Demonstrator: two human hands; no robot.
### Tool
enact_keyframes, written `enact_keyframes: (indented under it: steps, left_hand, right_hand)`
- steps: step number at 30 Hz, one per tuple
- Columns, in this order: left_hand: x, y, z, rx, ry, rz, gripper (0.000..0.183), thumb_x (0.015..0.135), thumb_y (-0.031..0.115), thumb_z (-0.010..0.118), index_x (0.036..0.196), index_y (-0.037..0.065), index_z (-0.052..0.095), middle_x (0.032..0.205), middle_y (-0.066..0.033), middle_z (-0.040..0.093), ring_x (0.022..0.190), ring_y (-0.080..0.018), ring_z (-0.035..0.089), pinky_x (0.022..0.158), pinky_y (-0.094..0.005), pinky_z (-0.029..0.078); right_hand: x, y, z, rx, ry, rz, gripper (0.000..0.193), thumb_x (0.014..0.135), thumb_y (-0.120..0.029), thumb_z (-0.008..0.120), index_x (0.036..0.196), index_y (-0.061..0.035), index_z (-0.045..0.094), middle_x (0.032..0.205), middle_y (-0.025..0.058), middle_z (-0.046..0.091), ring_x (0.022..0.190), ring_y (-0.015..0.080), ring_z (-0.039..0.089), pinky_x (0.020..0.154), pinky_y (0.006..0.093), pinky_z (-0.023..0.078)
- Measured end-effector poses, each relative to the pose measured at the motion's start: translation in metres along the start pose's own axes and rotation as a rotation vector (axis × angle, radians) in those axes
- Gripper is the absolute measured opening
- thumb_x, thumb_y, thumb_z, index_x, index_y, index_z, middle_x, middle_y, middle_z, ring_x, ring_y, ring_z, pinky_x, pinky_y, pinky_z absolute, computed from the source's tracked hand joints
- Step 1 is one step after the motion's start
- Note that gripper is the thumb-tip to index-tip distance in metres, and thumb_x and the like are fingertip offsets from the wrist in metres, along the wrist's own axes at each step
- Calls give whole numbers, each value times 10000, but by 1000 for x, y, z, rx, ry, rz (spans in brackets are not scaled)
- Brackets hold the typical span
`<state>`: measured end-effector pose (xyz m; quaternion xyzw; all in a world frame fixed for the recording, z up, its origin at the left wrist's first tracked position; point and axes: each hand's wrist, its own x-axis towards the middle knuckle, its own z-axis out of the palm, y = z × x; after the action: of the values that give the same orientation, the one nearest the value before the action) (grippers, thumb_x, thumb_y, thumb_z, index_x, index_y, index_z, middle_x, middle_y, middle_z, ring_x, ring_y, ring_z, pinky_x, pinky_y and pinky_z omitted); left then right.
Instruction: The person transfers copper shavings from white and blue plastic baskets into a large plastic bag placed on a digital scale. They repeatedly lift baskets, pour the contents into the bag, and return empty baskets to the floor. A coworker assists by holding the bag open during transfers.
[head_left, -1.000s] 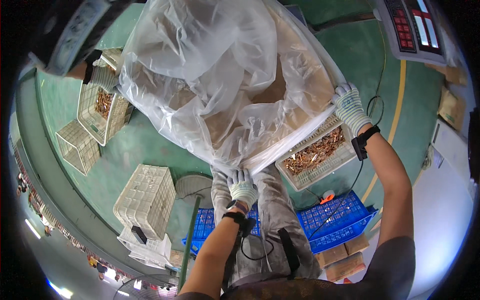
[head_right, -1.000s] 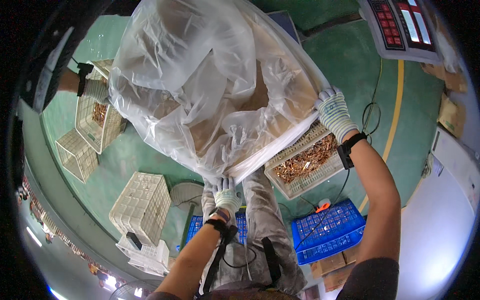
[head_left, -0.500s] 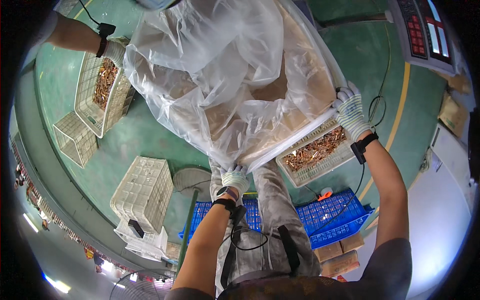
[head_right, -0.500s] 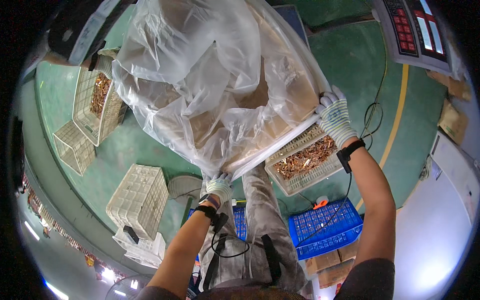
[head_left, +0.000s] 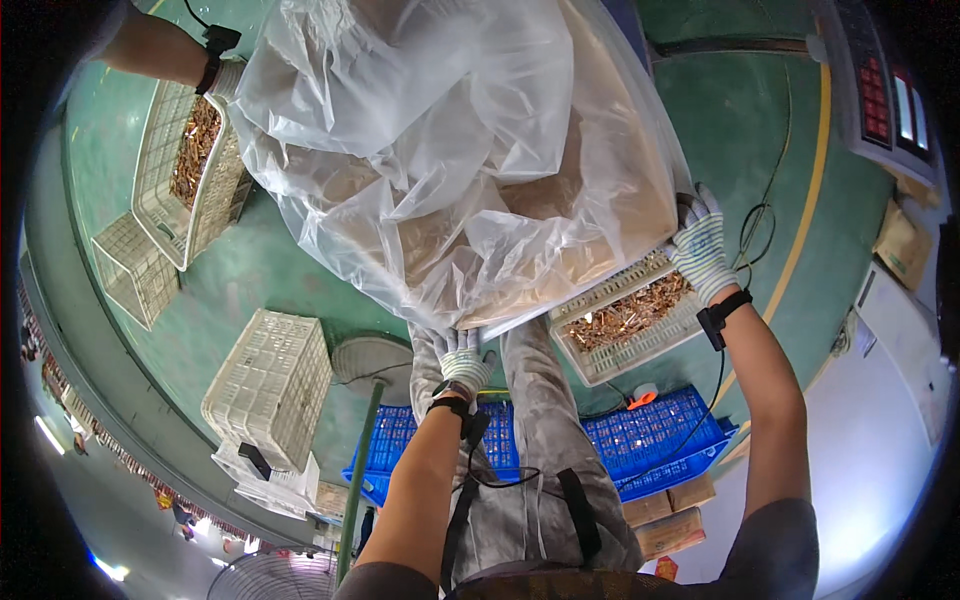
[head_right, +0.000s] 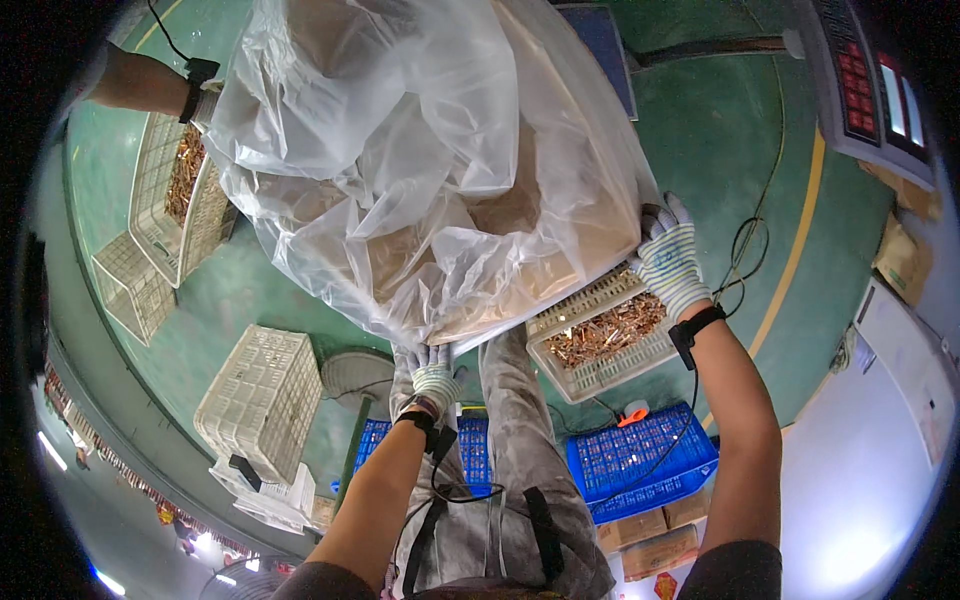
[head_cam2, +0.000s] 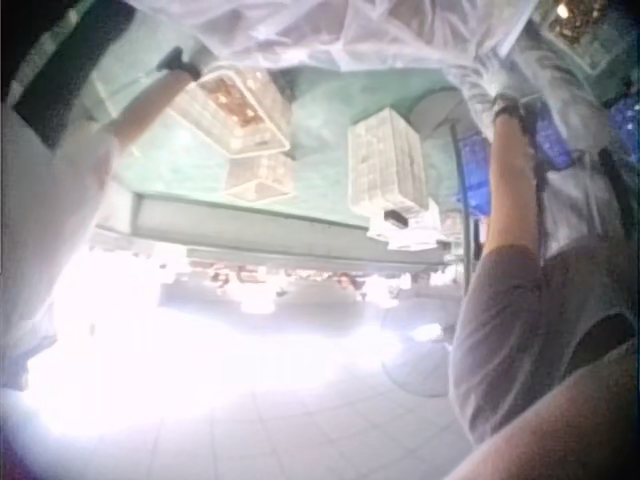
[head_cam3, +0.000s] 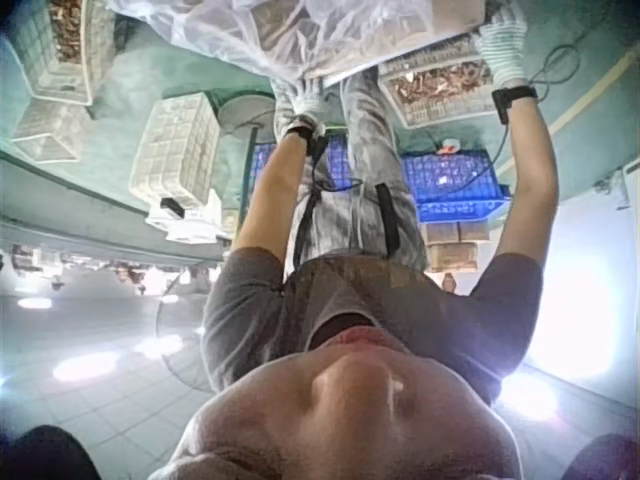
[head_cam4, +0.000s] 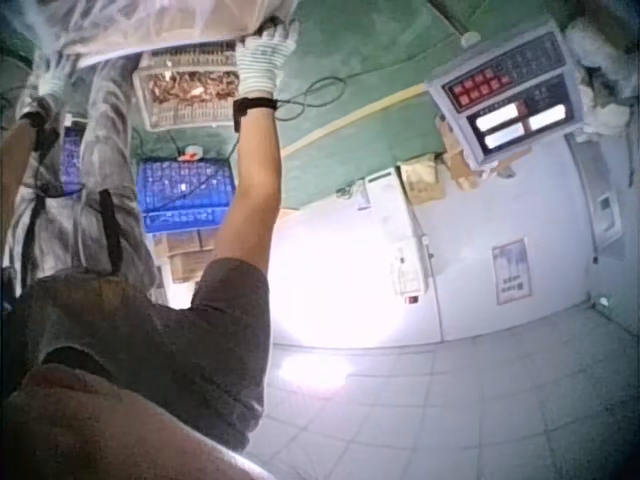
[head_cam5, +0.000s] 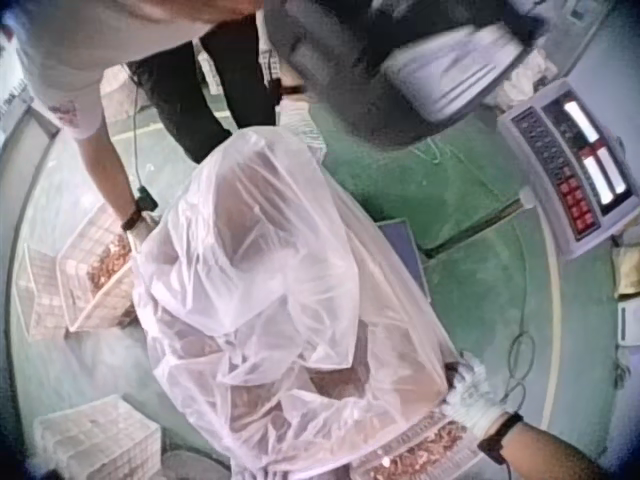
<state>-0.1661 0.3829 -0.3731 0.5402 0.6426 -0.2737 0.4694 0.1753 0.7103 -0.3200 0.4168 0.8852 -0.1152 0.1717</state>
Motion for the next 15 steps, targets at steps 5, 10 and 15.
enact_keyframes:
  steps: [5, 10, 15]
  left_hand:
    - [48, -15, 30, -99, -11, 42, 647, 845, 469, 550, 1369, 102, 455, 1397, -153, 463, 1334, -328, 364, 1116, -498, 242]
    - [85, -43, 47, -290, -66, 127, 552, 891, 392, 534, 1352, 97, 467, 1348, -139, 512, 1279, -291, 439, 1073, -458, 331]
    - [91, -78, 60, -359, -192, 87, 505, 908, 352, 522, 1339, 93, 479, 1323, -133, 532, 1249, -284, 466, 1053, -435, 359]
  right_hand:
    - [24, 5, 44, 2285, 195, 1188, 562, 896, -511, 475, 1213, -51, 530, 1210, 148, 611, 1133, 330, 550, 1065, 475, 362]
    - [22, 13, 79, 2532, 26, 1090, 554, 945, -457, 425, 1341, -78, 504, 1234, 125, 613, 1131, 346, 563, 1012, 474, 417]
    - [22, 10, 109, 2343, 58, 1128, 527, 956, -432, 409, 1315, -61, 520, 1218, 143, 616, 1124, 351, 564, 994, 455, 424]
